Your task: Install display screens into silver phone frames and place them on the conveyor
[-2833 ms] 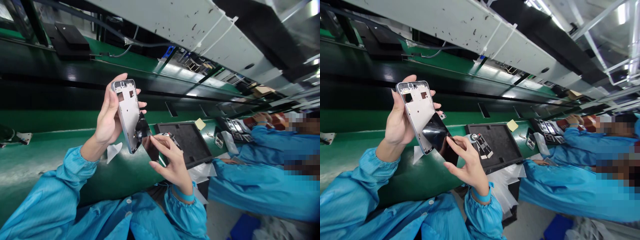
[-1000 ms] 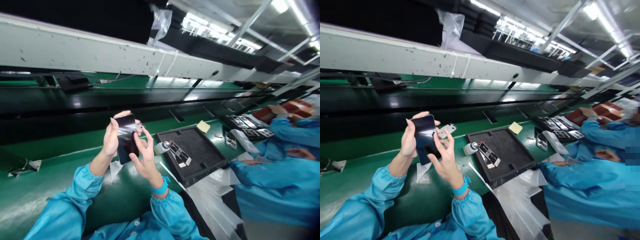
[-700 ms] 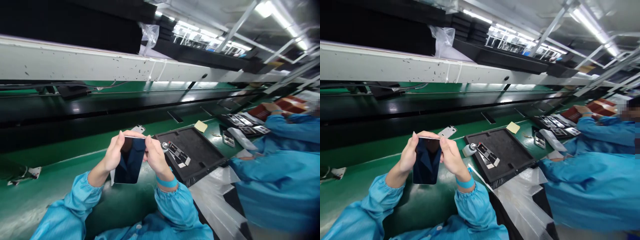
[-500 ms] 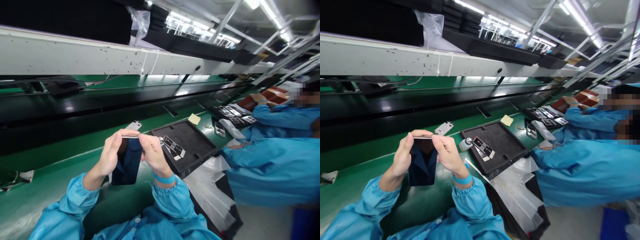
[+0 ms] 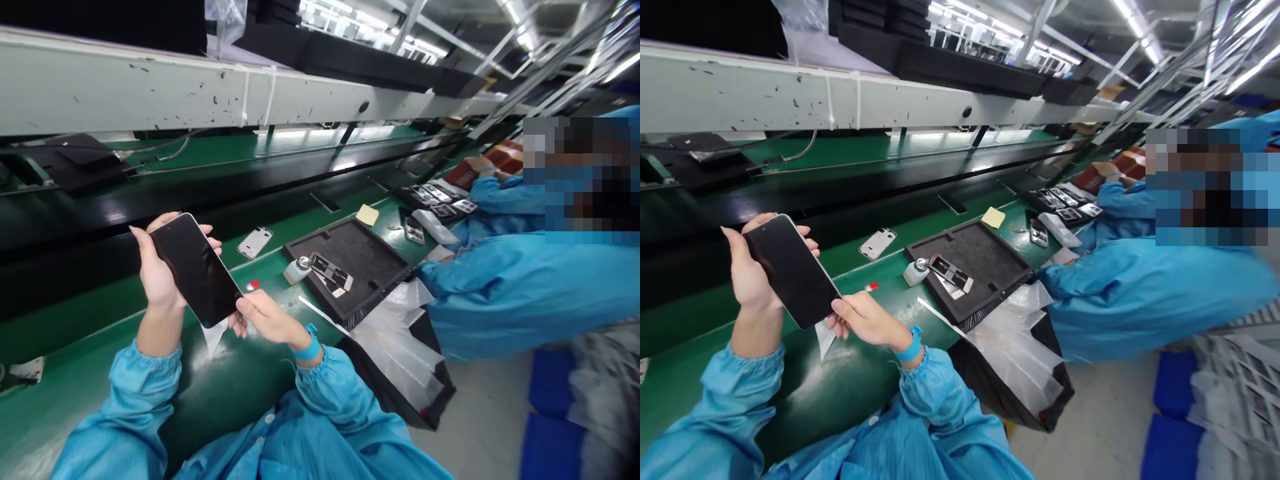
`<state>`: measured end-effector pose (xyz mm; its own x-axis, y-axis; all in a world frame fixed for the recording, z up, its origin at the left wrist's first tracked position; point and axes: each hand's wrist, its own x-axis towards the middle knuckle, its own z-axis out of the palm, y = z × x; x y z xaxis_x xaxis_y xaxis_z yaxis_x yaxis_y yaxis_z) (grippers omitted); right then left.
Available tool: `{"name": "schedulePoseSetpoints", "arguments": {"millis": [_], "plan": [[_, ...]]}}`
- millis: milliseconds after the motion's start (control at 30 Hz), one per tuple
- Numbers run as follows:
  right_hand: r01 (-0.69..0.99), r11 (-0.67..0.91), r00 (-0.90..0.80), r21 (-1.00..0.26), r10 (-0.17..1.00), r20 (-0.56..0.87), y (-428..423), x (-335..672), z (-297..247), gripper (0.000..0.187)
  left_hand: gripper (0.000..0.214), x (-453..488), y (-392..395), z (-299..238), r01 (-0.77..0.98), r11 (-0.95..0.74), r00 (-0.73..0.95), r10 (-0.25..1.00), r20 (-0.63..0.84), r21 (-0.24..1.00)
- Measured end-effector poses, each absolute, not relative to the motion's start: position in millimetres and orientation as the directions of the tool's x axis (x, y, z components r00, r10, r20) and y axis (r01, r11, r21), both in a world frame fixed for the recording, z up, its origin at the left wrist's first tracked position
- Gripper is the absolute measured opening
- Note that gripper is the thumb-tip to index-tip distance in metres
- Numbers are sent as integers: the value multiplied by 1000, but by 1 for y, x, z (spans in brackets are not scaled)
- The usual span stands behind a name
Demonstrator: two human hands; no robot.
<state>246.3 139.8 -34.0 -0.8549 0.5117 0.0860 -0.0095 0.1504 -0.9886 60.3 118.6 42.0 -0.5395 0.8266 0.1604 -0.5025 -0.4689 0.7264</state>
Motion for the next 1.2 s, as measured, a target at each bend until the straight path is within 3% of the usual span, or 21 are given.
{"name": "schedulePoseSetpoints", "arguments": {"millis": [200, 433, 633, 733, 933, 1033, 1133, 1200], "plan": [[-12, 151, -810, -988, 578, 98, 147, 241, -42, 86, 69, 75, 123, 36, -485, -503, -586, 794, 161, 716], [-40, 118, -752, -992, 650, 108, 144, 227, -52, 74, 65, 76, 131, 26, -447, -553, -641, 746, 179, 703], [-153, -91, -850, -984, 520, 84, 148, 216, -55, 73, 55, 80, 138, 22, -339, -651, -760, 615, 211, 679], [-119, -142, -869, -983, 495, 34, 153, 212, -56, 72, 56, 83, 144, 19, -354, -655, -773, 607, 184, 668], [40, -8, -776, -999, 630, -37, 157, 220, -72, 72, 72, 73, 172, -4, -390, -575, -749, 653, 116, 719], [115, 76, -688, -991, 725, -24, 157, 259, -86, 69, 76, 53, 195, -25, -402, -421, -731, 683, -7, 813], [191, 130, -474, -973, 880, 25, 173, 325, -98, 64, 80, 36, 222, -47, -423, -242, -728, 664, -169, 873], [272, 161, -266, -949, 960, 86, 195, 372, -103, 57, 77, 32, 242, -57, -408, -169, -701, 688, -189, 897]]}}
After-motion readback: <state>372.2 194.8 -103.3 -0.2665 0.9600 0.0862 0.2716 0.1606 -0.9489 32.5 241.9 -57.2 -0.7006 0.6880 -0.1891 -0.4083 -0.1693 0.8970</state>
